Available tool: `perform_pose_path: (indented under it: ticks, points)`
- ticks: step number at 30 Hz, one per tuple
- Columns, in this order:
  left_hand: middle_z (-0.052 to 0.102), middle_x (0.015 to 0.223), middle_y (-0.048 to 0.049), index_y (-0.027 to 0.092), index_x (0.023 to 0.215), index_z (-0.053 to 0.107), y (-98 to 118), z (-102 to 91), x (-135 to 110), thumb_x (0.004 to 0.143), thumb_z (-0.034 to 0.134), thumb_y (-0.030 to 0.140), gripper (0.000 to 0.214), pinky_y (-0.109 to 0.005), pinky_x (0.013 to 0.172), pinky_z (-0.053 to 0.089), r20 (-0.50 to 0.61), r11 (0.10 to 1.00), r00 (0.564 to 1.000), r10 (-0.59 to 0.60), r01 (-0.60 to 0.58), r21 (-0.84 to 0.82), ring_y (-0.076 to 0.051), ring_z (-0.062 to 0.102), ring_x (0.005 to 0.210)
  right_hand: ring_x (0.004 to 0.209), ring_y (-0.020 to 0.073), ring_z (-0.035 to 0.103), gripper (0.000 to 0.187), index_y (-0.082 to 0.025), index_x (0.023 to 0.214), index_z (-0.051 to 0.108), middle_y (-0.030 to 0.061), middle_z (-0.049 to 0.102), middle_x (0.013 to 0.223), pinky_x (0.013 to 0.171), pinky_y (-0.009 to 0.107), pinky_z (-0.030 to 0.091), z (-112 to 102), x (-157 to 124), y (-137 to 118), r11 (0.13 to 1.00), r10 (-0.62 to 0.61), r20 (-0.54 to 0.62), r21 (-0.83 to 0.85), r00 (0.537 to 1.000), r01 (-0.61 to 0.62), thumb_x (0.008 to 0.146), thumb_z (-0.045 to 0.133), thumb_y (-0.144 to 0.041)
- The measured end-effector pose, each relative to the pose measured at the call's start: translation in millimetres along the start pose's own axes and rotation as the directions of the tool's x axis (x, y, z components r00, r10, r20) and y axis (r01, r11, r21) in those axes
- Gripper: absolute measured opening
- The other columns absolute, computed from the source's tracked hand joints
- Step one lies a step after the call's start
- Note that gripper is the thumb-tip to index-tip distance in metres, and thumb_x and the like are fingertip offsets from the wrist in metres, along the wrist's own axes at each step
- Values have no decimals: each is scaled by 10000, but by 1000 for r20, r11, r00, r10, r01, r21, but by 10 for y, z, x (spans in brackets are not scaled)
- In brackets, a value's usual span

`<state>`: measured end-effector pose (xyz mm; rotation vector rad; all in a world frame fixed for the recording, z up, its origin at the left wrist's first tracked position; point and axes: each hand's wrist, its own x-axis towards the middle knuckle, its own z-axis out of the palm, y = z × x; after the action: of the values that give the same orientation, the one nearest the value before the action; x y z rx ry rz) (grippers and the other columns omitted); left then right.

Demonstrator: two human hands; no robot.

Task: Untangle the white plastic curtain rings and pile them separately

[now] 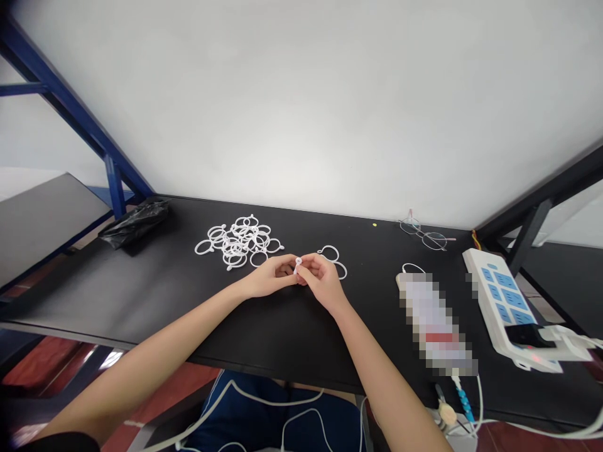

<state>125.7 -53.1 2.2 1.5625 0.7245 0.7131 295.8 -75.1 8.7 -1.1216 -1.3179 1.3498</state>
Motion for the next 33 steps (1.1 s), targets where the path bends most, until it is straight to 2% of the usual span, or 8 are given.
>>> perform_pose_path:
  ticks: [8,25,33]
  points:
    - [694,959,-78,149,1040,607,-8,-3,6,820,674,391,334,-274,713,481,-2,1000,1000,-3,3,9,-157,651,800,607,135,606,255,-191,836,618,-4,643,673,604,281,514,-1,-3,-1,1000,-5,2,-2,1000,5,742,728,-402]
    - [668,843,-38,151,993,586,37,12,-16,832,648,313,236,-230,627,444,-12,998,1000,0,1,61,-118,606,703,650,138,618,248,-196,852,621,2,639,715,621,278,530,13,-4,13,999,-23,12,-47,1000,23,766,712,-410]
    - [642,811,-27,142,942,564,122,27,-36,823,632,277,193,-253,672,475,-14,995,1000,-1,3,100,-123,602,707,659,138,617,237,-196,859,621,1,633,719,620,274,538,15,-11,22,996,-44,17,-79,999,45,776,707,-401]
